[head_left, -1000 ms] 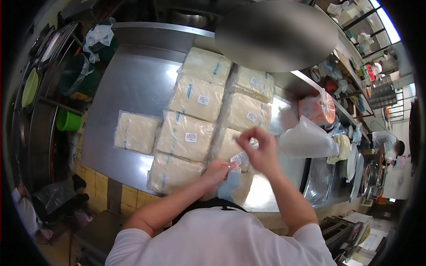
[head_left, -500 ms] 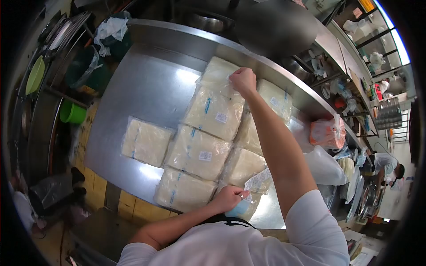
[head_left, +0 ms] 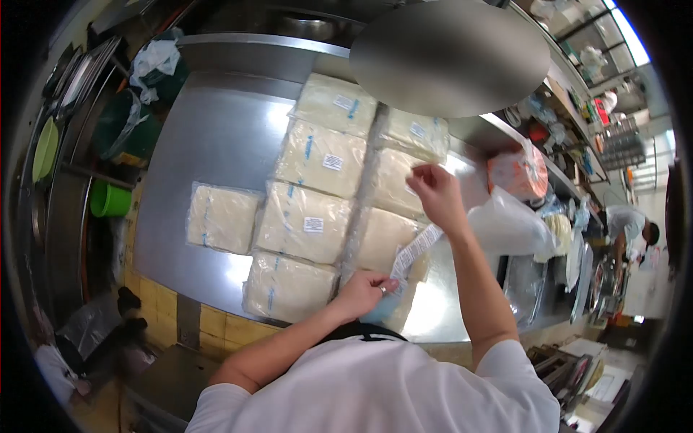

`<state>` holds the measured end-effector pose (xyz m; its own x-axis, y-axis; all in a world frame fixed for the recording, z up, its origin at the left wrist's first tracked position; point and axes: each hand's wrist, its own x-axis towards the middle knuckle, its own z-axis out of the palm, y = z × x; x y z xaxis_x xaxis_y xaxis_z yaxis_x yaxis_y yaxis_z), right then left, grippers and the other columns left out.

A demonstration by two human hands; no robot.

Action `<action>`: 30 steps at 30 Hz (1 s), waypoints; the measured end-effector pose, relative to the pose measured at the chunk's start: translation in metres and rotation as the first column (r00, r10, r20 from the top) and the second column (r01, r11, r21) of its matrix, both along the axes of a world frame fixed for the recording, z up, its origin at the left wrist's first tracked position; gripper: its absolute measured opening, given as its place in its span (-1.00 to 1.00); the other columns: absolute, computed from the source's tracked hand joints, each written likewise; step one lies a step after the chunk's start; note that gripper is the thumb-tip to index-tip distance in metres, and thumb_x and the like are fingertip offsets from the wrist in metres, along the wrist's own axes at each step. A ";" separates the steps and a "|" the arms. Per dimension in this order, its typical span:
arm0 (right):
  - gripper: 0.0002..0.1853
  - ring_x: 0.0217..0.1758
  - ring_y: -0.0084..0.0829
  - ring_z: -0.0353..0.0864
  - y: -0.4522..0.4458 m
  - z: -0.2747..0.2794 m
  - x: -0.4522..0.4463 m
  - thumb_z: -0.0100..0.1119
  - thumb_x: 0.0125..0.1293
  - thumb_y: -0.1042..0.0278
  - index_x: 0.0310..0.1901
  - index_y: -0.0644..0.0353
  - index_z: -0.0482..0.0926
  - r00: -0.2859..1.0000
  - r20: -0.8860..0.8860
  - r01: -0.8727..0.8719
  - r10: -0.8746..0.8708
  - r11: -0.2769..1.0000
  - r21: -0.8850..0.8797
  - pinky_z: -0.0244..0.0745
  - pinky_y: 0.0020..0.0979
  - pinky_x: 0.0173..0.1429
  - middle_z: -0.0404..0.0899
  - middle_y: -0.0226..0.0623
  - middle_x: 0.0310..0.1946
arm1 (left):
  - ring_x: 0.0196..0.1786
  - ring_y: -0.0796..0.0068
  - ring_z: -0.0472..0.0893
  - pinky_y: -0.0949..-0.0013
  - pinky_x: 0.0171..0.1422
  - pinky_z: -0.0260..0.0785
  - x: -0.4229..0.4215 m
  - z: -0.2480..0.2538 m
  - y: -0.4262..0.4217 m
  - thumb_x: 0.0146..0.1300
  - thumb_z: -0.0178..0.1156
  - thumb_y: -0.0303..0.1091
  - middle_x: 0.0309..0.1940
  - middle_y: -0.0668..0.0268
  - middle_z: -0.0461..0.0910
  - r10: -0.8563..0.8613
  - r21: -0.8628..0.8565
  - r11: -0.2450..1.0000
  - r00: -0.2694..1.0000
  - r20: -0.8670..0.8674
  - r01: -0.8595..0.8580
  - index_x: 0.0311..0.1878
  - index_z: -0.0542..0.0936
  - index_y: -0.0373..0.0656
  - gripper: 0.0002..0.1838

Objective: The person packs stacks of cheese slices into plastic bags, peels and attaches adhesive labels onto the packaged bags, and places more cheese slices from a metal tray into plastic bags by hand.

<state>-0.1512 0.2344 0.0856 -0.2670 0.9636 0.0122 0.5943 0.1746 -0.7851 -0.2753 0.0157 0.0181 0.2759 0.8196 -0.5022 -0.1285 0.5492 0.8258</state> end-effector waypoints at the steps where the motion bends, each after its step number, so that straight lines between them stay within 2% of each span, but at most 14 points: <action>1: -0.76 -0.43 -0.63 0.50 -0.029 0.004 0.026 0.41 0.29 0.37 -0.13 0.38 0.70 1.000 0.011 -0.009 0.010 0.996 -0.087 0.49 -0.46 -0.29 0.64 -0.39 -0.49 | -0.15 0.64 0.58 0.43 0.00 0.47 0.002 0.001 -0.001 0.50 0.29 -0.23 -0.21 0.38 0.75 0.014 0.006 1.000 1.000 0.021 -0.014 0.08 0.74 -0.29 -0.69; 2: -0.77 -0.26 -0.65 0.61 -0.062 0.010 0.046 0.40 0.34 0.43 -0.08 0.42 0.67 0.998 -0.063 -0.017 0.004 0.979 -0.202 0.55 -0.50 -0.16 0.73 -0.34 -0.30 | -0.15 0.64 0.58 0.44 0.00 0.46 0.004 0.003 0.000 0.49 0.29 -0.24 -0.21 0.38 0.75 0.029 0.014 0.999 0.999 0.041 -0.030 0.08 0.74 -0.30 -0.69; 3: -0.78 -0.27 -0.64 0.62 -0.094 0.018 0.059 0.42 0.32 0.47 -0.07 0.38 0.68 0.994 -0.110 -0.018 -0.007 0.973 -0.232 0.57 -0.49 -0.15 0.72 -0.35 -0.33 | -0.14 0.65 0.59 0.44 -0.01 0.47 0.004 0.015 0.001 0.49 0.30 -0.24 -0.18 0.41 0.73 0.035 0.014 0.999 0.999 0.035 -0.036 0.11 0.73 -0.29 -0.68; 4: -0.77 -0.29 -0.61 0.62 -0.121 0.032 0.069 0.44 0.29 0.49 -0.06 0.37 0.69 0.997 -0.061 -0.057 0.043 0.967 -0.247 0.56 -0.49 -0.15 0.71 -0.32 -0.29 | -0.14 0.65 0.58 0.43 -0.01 0.47 0.007 0.014 -0.002 0.49 0.30 -0.25 -0.18 0.41 0.73 0.040 0.023 0.999 0.997 0.066 -0.042 0.12 0.73 -0.29 -0.68; 6: -0.68 -0.28 -0.46 0.65 -0.163 0.042 0.082 0.51 0.21 0.49 0.00 0.34 0.72 0.988 -0.003 -0.149 0.151 0.973 -0.178 0.58 -0.44 -0.17 0.68 -0.22 -0.20 | -0.14 0.66 0.58 0.42 -0.01 0.48 0.014 0.008 -0.006 0.50 0.29 -0.26 -0.16 0.40 0.73 0.050 0.037 0.998 0.991 0.128 -0.055 0.14 0.72 -0.29 -0.68; 8: -0.68 -0.23 -0.22 0.67 -0.193 0.043 0.086 0.51 0.21 0.40 -0.02 0.30 0.73 0.993 0.036 -0.108 0.112 0.988 -0.106 0.61 -0.29 -0.18 0.68 -0.15 -0.20 | -0.11 0.67 0.58 0.43 0.04 0.44 0.020 0.018 -0.008 0.51 0.26 -0.26 -0.15 0.41 0.72 0.024 -0.019 1.000 0.986 0.164 -0.021 0.09 0.73 -0.24 -0.72; 11: -0.71 -0.20 -0.11 0.66 -0.217 0.027 0.097 0.50 0.16 0.43 -0.06 0.25 0.74 0.992 0.088 -0.095 0.086 0.989 0.109 0.61 -0.22 -0.13 0.67 -0.18 -0.21 | -0.15 0.64 0.56 0.44 0.01 0.39 0.032 0.035 -0.007 0.52 0.23 -0.23 -0.18 0.43 0.69 0.033 -0.117 0.993 0.964 0.264 -0.002 0.01 0.74 -0.20 -0.75; 13: -0.72 -0.20 -0.11 0.65 -0.227 0.031 0.100 0.49 0.14 0.46 -0.09 0.21 0.74 0.991 0.107 -0.104 0.082 0.970 0.219 0.60 -0.21 -0.12 0.67 -0.21 -0.23 | -0.20 0.62 0.54 0.44 -0.03 0.35 0.040 0.039 -0.009 0.52 0.21 -0.21 -0.20 0.45 0.66 0.100 -0.196 0.980 0.926 0.365 -0.029 -0.04 0.73 -0.17 -0.76; 17: -0.74 -0.20 -0.17 0.63 -0.245 0.032 0.104 0.46 0.11 0.48 -0.12 0.14 0.75 0.984 0.178 -0.100 0.030 0.912 0.398 0.58 -0.21 -0.14 0.67 -0.28 -0.26 | -0.30 0.64 0.46 0.45 -0.17 0.28 0.055 0.021 -0.014 0.51 0.20 -0.23 -0.27 0.48 0.60 0.111 -0.195 0.980 0.934 0.339 -0.046 -0.08 0.70 -0.15 -0.79; 19: -0.76 -0.23 -0.19 0.62 -0.252 0.028 0.108 0.47 0.10 0.51 -0.16 0.14 0.75 0.987 0.161 -0.080 0.004 0.879 0.470 0.56 -0.22 -0.17 0.68 -0.30 -0.26 | -0.32 0.66 0.43 0.47 -0.22 0.25 0.059 0.039 -0.018 0.50 0.20 -0.25 -0.30 0.48 0.58 0.136 -0.191 0.979 0.923 0.360 -0.069 -0.09 0.70 -0.15 -0.80; 25: -0.80 -0.26 -0.22 0.60 -0.269 0.022 0.112 0.45 0.08 0.58 -0.23 0.13 0.73 0.994 0.109 -0.091 0.031 0.793 0.603 0.52 -0.26 -0.21 0.68 -0.33 -0.26 | -0.35 0.67 0.42 0.48 -0.27 0.24 0.069 0.041 -0.034 0.46 0.24 -0.26 -0.33 0.47 0.57 0.229 -0.363 0.926 0.913 0.338 -0.098 -0.13 0.70 -0.11 -0.85; 28: -0.82 -0.26 -0.22 0.60 -0.281 0.040 0.100 0.43 0.08 0.62 -0.27 0.15 0.71 0.994 0.018 -0.097 0.106 0.815 0.571 0.51 -0.27 -0.20 0.67 -0.32 -0.28 | -0.27 0.63 0.50 0.45 -0.18 0.32 0.073 0.064 -0.046 0.47 0.23 -0.27 -0.29 0.43 0.58 0.335 -0.450 0.873 0.904 0.267 -0.191 -0.09 0.67 -0.11 -0.85; 29: -0.82 -0.26 -0.22 0.60 -0.285 0.050 0.094 0.42 0.08 0.63 -0.28 0.15 0.70 0.990 -0.025 -0.100 0.135 0.831 0.547 0.50 -0.27 -0.20 0.67 -0.31 -0.29 | -0.10 0.57 0.58 0.38 -0.01 0.41 0.071 0.020 -0.050 0.49 0.19 -0.25 -0.16 0.40 0.61 0.325 -0.423 0.895 0.855 0.403 -0.141 0.01 0.65 -0.13 -0.80; 30: -0.83 -0.25 -0.22 0.60 -0.285 0.058 0.087 0.42 0.09 0.63 -0.29 0.16 0.70 0.986 -0.079 -0.092 0.150 0.866 0.492 0.50 -0.28 -0.20 0.67 -0.29 -0.30 | -0.07 0.54 0.60 0.37 0.01 0.44 0.066 0.022 -0.055 0.47 0.10 -0.30 -0.09 0.35 0.61 0.282 -0.356 0.925 0.866 0.414 -0.131 0.10 0.62 -0.18 -0.74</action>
